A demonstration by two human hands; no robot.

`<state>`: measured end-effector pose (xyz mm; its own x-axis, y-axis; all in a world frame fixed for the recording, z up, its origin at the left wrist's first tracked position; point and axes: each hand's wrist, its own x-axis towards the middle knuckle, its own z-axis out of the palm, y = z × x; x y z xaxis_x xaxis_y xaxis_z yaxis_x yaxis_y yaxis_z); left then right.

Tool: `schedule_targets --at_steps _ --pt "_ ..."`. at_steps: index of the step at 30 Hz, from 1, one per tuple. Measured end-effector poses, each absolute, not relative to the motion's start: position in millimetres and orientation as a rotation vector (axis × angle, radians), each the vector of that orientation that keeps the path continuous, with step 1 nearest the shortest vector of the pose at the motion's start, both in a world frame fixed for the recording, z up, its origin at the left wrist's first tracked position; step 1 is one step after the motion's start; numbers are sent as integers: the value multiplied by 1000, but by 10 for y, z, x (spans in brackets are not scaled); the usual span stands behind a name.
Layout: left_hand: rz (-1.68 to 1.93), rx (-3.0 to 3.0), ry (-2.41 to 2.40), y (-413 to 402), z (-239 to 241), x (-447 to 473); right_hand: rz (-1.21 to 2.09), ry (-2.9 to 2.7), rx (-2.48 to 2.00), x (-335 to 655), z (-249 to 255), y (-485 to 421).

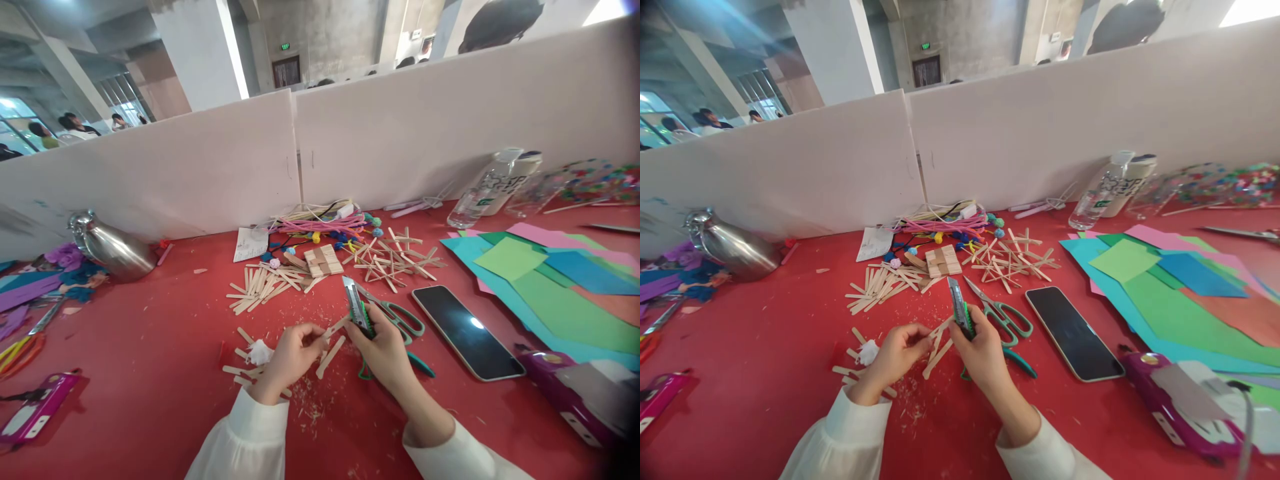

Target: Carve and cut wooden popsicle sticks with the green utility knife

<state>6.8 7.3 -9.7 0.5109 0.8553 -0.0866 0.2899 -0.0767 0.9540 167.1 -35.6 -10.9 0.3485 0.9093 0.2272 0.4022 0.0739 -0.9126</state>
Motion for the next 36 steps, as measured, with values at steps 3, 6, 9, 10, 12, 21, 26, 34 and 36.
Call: schedule_targets --at_steps 3,6,9,10,12,21,26,34,36 --pt "686 1596 1059 94 -87 57 484 -1364 -1562 1647 -118 -381" --pt "784 1552 1191 121 -48 43 392 -1583 -1552 1592 -125 -414" --pt "832 1477 1260 148 -26 27 275 -1805 -1529 1529 -148 -441" --pt "839 1455 1265 155 -26 21 227 -1858 -1535 1512 -160 -448" --pt "852 1413 1271 166 -31 8 127 -1934 -1558 1491 -183 -461" --pt "883 1378 1251 159 6 -26 -216 -2042 -1671 1492 -212 -491" --pt "893 1432 1234 142 44 -32 -304 -2070 -1713 1465 -205 -500" --pt "889 1458 1253 147 29 -40 -305 -2035 -1701 1444 -224 -491" --pt "903 1487 1263 151 26 -41 -278 -2006 -1701 1445 -223 -486"
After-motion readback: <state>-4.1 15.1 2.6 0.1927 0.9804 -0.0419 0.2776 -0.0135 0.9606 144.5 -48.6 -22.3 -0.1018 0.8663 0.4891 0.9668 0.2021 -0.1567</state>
